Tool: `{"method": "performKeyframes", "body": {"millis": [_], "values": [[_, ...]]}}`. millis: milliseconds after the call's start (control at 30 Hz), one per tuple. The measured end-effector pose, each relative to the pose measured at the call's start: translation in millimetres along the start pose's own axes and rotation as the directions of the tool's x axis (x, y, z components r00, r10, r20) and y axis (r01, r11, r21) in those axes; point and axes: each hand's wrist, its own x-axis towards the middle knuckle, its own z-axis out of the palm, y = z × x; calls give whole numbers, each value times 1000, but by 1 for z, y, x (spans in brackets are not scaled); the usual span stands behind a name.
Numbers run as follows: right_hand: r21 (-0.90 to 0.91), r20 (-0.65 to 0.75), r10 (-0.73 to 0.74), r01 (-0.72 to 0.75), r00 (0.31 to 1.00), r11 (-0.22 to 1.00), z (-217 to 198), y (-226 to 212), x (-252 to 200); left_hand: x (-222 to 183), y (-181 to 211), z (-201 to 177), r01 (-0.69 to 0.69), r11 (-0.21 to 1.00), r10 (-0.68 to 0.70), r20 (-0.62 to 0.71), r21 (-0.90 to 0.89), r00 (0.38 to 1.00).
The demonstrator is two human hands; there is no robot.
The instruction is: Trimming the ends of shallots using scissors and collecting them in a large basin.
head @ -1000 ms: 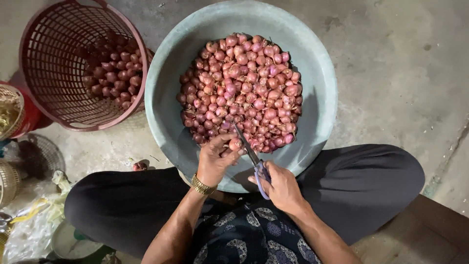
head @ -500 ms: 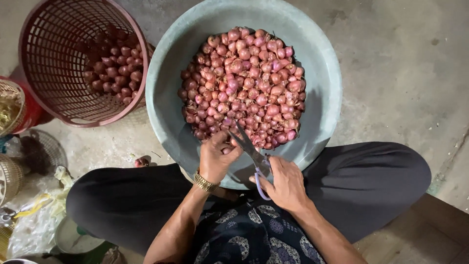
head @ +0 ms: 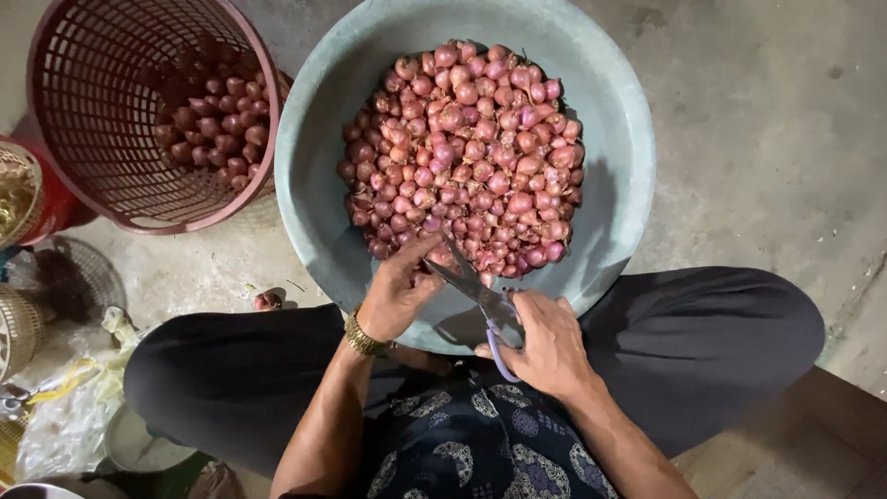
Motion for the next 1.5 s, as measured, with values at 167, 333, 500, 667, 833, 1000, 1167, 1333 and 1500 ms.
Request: {"method": "performKeyframes", "body": {"millis": [167,333,500,667,833,1000,1167,1333,1500], "values": [[1,-14,-41,41,999,999,-5,-5,4,5,24,-3,1,1000,-1,157,3,988],[145,79,-35,23,996,989,-8,-2,6,7,-18,-29,18,996,8,306,-82,952],[295,130,-36,-4,991,956,0,7,2,6,38,-11,146,984,-108,298,-105,948],[412,143,-45,-18,989,911,3,12,-1,7,50,-4,213,968,-170,278,-131,945],[443,169,-69,-14,983,896,-4,8,-3,7,25,-11,273,953,-224,302,-130,927],[410,182,-102,19,978,912,0,11,-3,10,9,-12,345,932,-289,348,-110,892],[406,269,-22,-93,963,909,-5,7,0,16,27,-9,432,902,-409,286,-22,867],[461,187,65,-146,980,875,13,17,-6,21,17,-4,281,939,-222,277,-198,935],[576,103,122,-159,987,802,16,22,-5,14,-1,3,244,904,-220,109,-351,969]]}}
